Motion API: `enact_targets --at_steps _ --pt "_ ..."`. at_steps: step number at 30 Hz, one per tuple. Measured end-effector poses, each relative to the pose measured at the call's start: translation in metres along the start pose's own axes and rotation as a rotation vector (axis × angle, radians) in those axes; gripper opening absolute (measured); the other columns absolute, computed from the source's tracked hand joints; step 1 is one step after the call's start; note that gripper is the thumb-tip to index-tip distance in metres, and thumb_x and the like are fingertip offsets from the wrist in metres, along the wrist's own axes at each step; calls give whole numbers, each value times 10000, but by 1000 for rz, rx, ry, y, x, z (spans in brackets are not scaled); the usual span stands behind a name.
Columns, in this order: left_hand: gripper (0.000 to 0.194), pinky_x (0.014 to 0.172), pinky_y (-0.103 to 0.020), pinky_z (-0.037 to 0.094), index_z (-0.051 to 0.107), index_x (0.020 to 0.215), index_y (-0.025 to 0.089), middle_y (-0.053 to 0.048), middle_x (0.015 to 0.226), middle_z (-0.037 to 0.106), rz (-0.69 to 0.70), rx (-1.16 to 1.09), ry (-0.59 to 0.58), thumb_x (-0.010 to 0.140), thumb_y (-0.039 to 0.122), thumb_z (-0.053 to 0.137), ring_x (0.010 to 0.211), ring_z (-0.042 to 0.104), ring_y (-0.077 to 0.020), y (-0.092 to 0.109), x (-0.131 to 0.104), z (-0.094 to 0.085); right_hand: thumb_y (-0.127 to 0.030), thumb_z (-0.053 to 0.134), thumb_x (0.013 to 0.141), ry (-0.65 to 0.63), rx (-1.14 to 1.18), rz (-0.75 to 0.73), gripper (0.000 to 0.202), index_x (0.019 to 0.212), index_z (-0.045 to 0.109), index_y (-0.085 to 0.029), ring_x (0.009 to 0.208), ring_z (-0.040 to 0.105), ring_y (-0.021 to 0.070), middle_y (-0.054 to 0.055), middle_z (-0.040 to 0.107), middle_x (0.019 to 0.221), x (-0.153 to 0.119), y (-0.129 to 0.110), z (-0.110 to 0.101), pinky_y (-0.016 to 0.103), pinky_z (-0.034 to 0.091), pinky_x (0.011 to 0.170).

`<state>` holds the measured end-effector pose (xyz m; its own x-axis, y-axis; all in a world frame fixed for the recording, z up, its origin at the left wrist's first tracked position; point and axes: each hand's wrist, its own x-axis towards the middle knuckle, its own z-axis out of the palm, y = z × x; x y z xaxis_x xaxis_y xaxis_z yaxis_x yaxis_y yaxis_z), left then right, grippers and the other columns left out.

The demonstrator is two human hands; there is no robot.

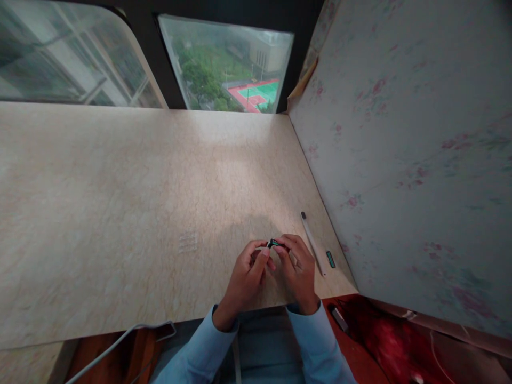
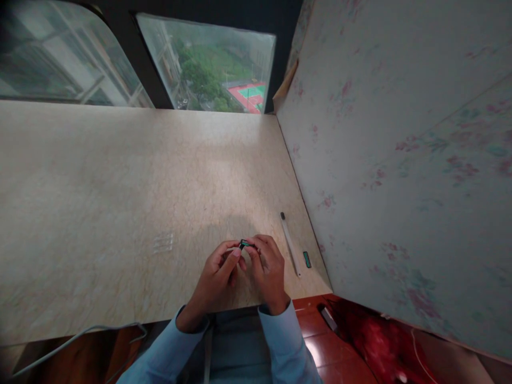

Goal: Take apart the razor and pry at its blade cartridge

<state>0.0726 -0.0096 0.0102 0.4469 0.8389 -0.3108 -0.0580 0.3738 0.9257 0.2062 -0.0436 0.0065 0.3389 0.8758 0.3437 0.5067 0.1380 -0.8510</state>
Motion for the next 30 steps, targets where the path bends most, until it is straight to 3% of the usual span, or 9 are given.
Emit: enact_targets --at_steps 16,22,30 --pt "368 463 -221 366 576 1119 165 -15 746 657 9 41 34 900 460 567 486 485 -90 9 1 -4 -238 554 939 9 -25 12 140 991 683 -234 889 663 219 62 694 937 2 9 1 357 542 759" --pt "306 622 -259 462 607 1105 181 -35 787 681 99 123 78 915 417 565 669 610 -142 11 -3 -1 -222 511 964 45 -1 -36 162 1028 659 -244 909 663 218 60 696 959 -2 12 2 359 541 778" --pt "309 707 -280 494 609 1121 184 -32 786 689 96 107 107 913 411 581 738 638 -160 5 -7 5 -199 467 990 73 -11 -82 214 1083 649 -261 944 666 211 59 693 994 -4 10 1 361 548 797"
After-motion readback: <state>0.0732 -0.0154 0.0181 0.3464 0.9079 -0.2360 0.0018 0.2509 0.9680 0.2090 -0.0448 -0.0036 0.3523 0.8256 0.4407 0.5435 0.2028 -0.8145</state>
